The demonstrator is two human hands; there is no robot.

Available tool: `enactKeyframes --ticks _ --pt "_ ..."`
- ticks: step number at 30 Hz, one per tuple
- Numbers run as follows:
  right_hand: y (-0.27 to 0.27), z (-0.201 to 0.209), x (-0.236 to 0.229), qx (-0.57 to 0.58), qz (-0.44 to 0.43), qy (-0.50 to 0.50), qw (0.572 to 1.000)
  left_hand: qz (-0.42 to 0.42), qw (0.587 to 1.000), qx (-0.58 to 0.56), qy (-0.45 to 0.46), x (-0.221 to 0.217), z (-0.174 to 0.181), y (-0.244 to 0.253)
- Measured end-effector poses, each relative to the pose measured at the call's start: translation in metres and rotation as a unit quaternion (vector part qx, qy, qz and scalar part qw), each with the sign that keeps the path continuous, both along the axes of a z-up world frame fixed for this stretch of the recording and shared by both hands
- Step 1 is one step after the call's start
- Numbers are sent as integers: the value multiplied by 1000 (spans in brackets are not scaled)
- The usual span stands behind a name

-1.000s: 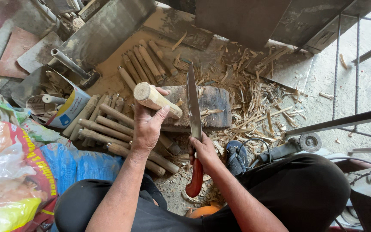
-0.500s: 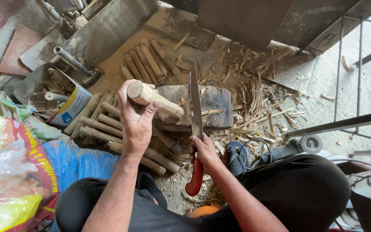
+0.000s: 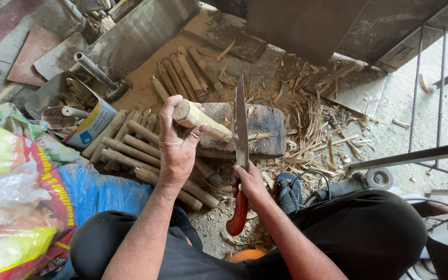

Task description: The person is sitting on the floor and using a knife to carve a cylindrical wooden stick. They repeatedly shave off thin layers of wood, rotating the stick to shape it evenly.

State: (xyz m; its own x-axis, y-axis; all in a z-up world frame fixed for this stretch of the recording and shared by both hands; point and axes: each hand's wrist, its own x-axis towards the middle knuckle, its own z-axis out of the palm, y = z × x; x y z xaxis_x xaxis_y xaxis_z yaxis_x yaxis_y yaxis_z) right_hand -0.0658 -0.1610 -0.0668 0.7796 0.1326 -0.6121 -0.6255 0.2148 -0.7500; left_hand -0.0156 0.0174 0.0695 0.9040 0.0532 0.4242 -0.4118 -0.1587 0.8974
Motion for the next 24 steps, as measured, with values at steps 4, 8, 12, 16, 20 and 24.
enactKeyframes --ticks 4,8,12,16,20,24 --pt "0 -1 2 -3 -2 -10 1000 -2 1000 14 24 2 7 4" --pt "1 1 1 -29 7 24 999 30 991 125 -17 -2 18 12" --pt "1 4 2 -34 9 17 999 37 985 171 4 -7 28 16" --pt "3 3 2 -34 0 21 999 29 987 157 34 -8 32 18" --pt "4 1 2 -33 -4 17 999 32 983 183 6 -9 34 19" --pt "3 -1 2 -38 2 8 999 32 982 186 24 -9 36 21"
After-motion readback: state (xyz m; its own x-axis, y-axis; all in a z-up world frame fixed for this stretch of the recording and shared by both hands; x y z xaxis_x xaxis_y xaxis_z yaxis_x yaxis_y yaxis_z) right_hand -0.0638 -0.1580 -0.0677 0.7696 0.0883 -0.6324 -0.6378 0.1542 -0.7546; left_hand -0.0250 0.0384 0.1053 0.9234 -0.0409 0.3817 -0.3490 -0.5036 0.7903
